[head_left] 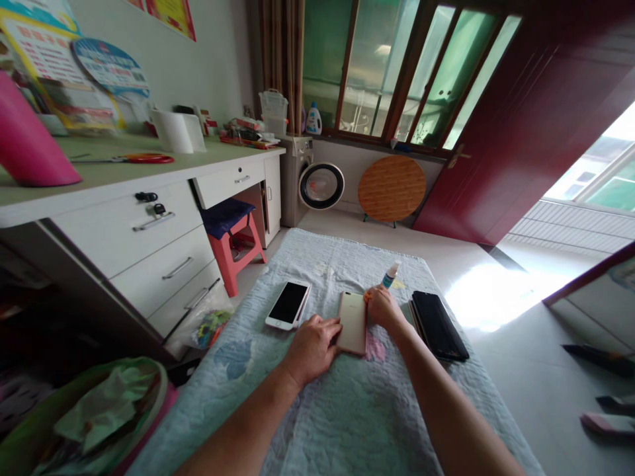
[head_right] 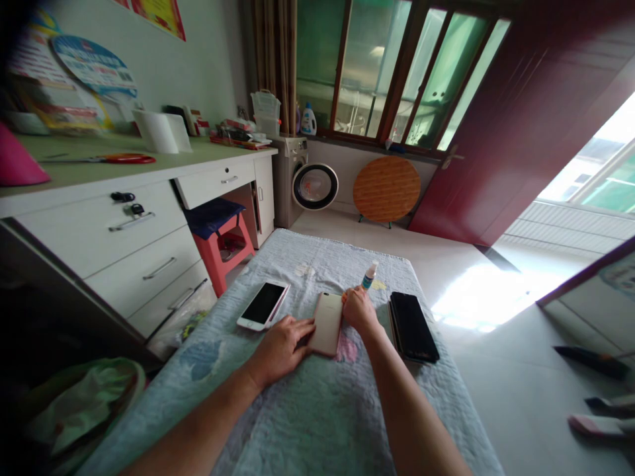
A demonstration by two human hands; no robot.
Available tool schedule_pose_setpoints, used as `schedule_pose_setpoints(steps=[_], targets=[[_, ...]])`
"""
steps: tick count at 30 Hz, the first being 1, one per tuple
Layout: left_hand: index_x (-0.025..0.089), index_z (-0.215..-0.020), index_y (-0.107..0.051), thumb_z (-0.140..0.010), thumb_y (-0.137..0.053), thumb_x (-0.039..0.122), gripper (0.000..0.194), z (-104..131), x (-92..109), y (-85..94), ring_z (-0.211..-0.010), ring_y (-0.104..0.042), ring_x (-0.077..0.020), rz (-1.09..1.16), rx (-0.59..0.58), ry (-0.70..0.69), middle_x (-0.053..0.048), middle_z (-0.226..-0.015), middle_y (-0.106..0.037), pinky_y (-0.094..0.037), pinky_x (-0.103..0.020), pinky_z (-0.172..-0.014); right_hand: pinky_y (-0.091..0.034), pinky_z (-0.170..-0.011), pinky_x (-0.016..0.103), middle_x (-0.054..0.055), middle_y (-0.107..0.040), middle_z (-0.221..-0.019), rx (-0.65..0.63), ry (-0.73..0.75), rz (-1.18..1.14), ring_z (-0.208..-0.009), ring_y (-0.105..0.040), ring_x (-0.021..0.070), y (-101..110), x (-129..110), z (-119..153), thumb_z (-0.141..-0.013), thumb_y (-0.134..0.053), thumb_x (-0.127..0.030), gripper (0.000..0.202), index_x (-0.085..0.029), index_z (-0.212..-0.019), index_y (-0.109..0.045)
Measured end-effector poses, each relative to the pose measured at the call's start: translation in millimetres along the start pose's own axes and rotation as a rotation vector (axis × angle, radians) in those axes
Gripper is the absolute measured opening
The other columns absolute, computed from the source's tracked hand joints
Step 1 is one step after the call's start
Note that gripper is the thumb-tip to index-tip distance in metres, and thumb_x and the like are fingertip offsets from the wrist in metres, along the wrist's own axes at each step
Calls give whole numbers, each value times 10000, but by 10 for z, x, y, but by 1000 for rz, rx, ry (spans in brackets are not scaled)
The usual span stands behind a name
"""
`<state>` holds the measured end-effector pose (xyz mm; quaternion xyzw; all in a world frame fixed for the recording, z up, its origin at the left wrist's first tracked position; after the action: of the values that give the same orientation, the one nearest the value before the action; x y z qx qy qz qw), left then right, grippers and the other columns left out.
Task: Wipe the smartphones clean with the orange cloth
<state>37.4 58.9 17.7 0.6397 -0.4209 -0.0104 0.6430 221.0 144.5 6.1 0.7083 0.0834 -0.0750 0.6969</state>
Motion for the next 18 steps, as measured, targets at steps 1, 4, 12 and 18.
schedule_pose_setpoints(steps=[1, 4, 12, 18], targets=[[252, -1093, -657, -837, -628, 253, 258, -1, 1, 0, -997, -549, -237, 2, -1, -4, -15, -1190, -663, -451, -361, -922, -381, -687, 259, 121, -614, -930, 5, -4, 0, -789, -576, 170, 1, -14, 16, -889, -406, -162, 239, -126, -878, -643], [247, -1141, -647, -831, -639, 259, 310, -5, -9, -4, -1013, -548, -241, 1, -1, -7, -14, -1270, -628, -451, -365, -933, -376, -714, 262, 117, -604, -959, 60, 5, -5, -824, -565, 174, 23, -97, 79, -903, -404, -157, 238, -122, -1019, -608], [263, -1227, -616, -840, -636, 282, 387, -8, -8, -3, -1035, -547, -244, -11, -2, -5, -14, -1302, -610, -437, -373, -951, -374, -702, 224, 66, -571, -916, 81, 201, -125, -775, -525, 133, 70, -452, 332, -885, -423, -119, 222, -160, -837, -636], [275, -1259, -598, -922, -531, 373, 357, 6, 64, 60, -975, -571, -238, 28, 17, -37, -38, -1221, -650, -446, -355, -899, -390, -670, 209, 40, -578, -835, 15, 390, -268, -718, -515, 128, 84, -760, 655, -850, -484, -152, 182, -172, -811, -661]])
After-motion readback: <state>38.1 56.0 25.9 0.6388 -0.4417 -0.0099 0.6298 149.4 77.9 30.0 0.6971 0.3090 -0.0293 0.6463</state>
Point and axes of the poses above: each hand's wrist, its own z-axis away from the middle knuckle, its own y-axis out of the back of the hand, x = y × z, the point moved 7 cm from there along -z, towards the middle knuckle
